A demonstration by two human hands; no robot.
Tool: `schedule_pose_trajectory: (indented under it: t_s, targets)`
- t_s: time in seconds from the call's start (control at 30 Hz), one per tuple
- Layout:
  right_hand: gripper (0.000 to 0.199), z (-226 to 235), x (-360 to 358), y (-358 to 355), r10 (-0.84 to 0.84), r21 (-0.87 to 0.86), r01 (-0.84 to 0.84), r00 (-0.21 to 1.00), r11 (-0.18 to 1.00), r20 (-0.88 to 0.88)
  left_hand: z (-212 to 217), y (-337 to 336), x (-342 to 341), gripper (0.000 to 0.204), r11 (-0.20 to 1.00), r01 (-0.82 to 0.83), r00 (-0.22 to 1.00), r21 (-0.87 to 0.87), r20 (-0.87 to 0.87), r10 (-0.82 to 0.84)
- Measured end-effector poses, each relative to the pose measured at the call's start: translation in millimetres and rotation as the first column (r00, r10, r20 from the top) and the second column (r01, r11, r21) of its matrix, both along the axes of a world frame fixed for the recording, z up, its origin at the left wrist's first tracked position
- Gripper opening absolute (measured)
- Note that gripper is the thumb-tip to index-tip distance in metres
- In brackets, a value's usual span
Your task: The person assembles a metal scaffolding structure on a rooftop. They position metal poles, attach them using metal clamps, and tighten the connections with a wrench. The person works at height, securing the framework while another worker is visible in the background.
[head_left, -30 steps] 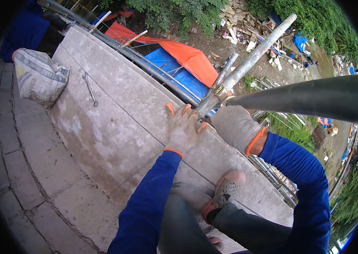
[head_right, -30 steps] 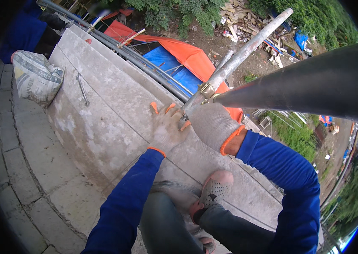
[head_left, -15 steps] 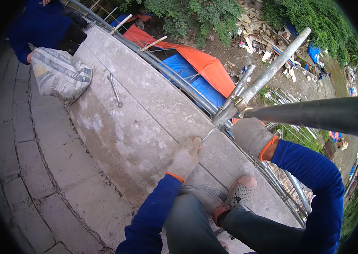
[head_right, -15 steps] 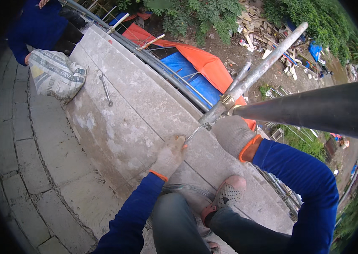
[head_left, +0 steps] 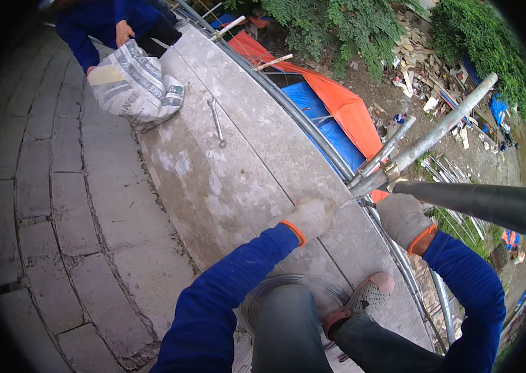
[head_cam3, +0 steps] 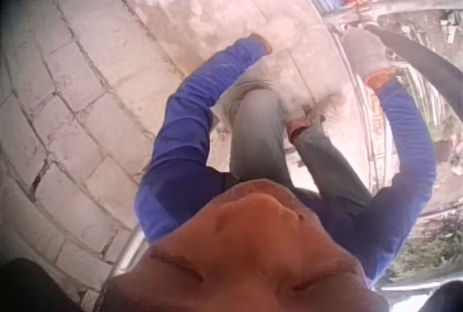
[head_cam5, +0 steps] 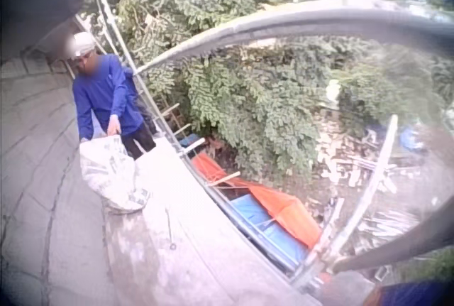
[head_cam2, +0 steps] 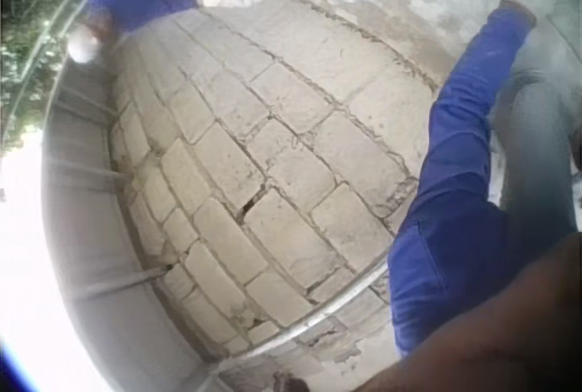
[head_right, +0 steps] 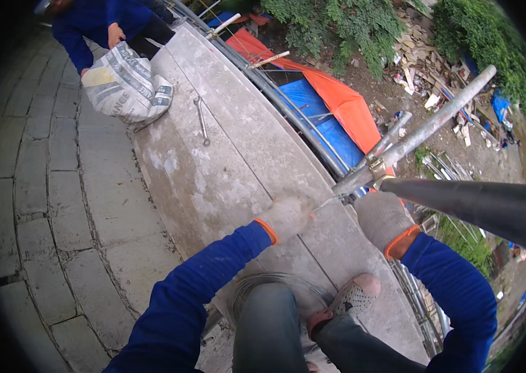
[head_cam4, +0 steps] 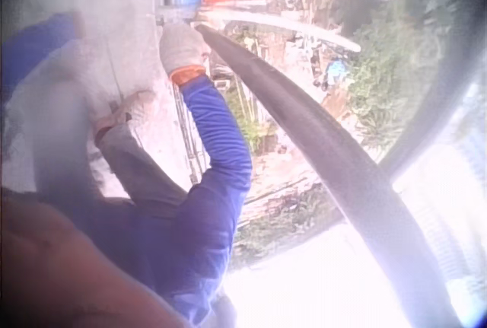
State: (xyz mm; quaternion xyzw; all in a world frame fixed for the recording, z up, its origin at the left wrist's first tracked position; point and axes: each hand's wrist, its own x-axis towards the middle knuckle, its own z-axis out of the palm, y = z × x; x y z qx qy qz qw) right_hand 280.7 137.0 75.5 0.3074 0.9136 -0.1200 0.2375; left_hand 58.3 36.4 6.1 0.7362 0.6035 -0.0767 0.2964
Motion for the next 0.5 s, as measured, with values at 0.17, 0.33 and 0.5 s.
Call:
schedule_pose_trajectory:
  t_s: [0.17,0.33,0.5]
  targets:
    - [0.015,-5,3,7,0.013,-0.049,-0.017,0.998,0.999,-0.066,6,58,-13,0.023,0.892,0.445,0.850,-0.082,-0.274,-0.449]
    - [0.014,-13,-5,16,0.075,-0.061,-0.080,0.994,0.995,-0.086,10,161,-5,0.017,0.516,0.826,0.564,0.226,-0.348,-0.749]
    - [0.010,-24,2,5,-0.004,-0.003,0.004,0.992,1.000,-0.123,-3,123,-27,0.061,0.841,0.317,0.947,0.439,-0.189,-0.259]
